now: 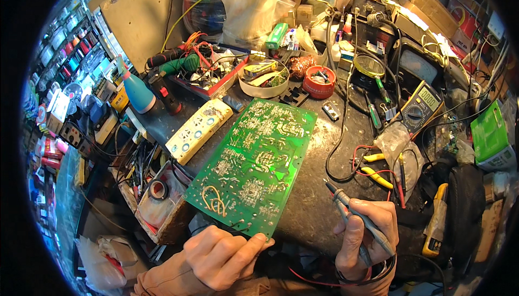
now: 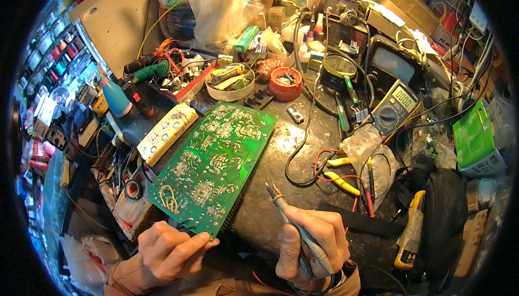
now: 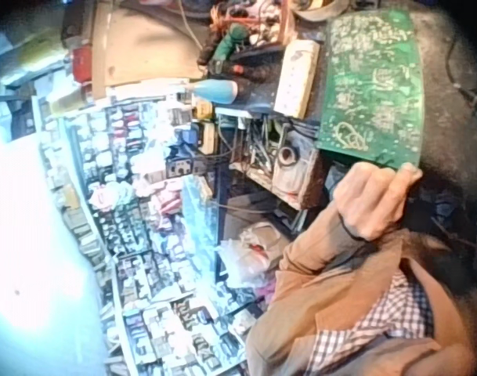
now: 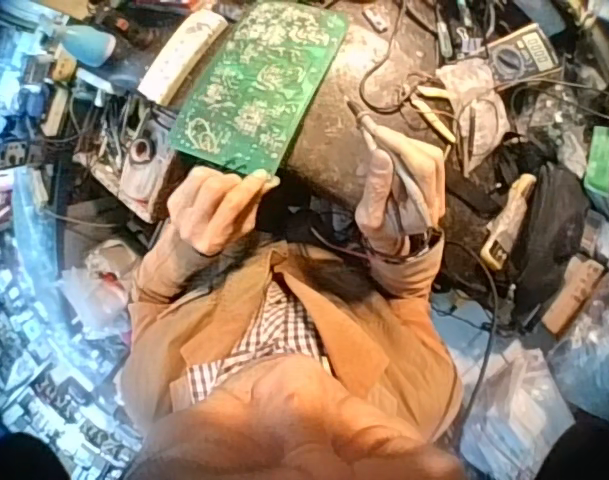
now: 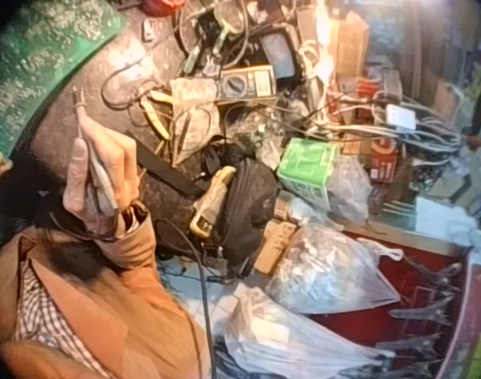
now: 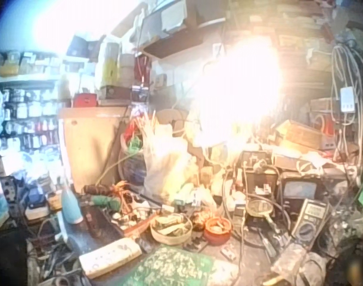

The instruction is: The person uses a multimeter to test points on a green circuit board. They hold the board with one hand and probe various locations with the multimeter leads, occasionally flipping the board to access the other side.

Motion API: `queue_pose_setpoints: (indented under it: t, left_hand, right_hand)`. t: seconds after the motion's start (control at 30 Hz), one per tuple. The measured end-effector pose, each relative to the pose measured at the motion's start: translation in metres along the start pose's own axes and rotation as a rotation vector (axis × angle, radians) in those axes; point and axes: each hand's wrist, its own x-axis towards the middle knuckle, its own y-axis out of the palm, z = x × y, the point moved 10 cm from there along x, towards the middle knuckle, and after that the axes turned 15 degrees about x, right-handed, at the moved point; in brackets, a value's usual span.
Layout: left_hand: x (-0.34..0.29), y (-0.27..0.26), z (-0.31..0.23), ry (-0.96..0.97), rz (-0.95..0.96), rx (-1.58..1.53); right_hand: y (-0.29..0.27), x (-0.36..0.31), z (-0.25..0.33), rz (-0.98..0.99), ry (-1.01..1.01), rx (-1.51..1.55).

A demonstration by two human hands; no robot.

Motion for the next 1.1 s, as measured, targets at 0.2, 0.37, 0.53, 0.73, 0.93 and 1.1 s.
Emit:
queue_pose_setpoints:
  t: [0.2,0.37,0.53,0.73,0.93,1.1]
  left_hand:
    - [0.019,-0.029,0.031,-0.099,-0.025,0.140]
    - [0.029,-0.046,0.063,-0.285,-0.096,0.255]
    - [0.041,-0.058,0.088,-0.403,-0.122,0.316]
    - [0.043,-0.061,0.126,-0.471,-0.122,0.300]
    - [0.027,-0.061,0.173,-0.605,-0.118,0.189]
    - [0.003,-0.053,0.215,-0.849,-0.076,0.010]
  right_hand:
    - [-0.001,-0.002,0.000,-0.062,0.084,0.058]
    - [-0.002,-0.003,0.000,-0.115,0.106,0.095]
    - [-0.004,-0.006,-0.001,-0.158,0.058,0.085]
    - [-0.003,-0.008,-0.005,-0.209,0.103,0.089]
    - [-0.001,0.004,0.007,-0.109,-0.024,0.108]
    - [0.006,0.002,0.001,-0.077,0.002,0.067]
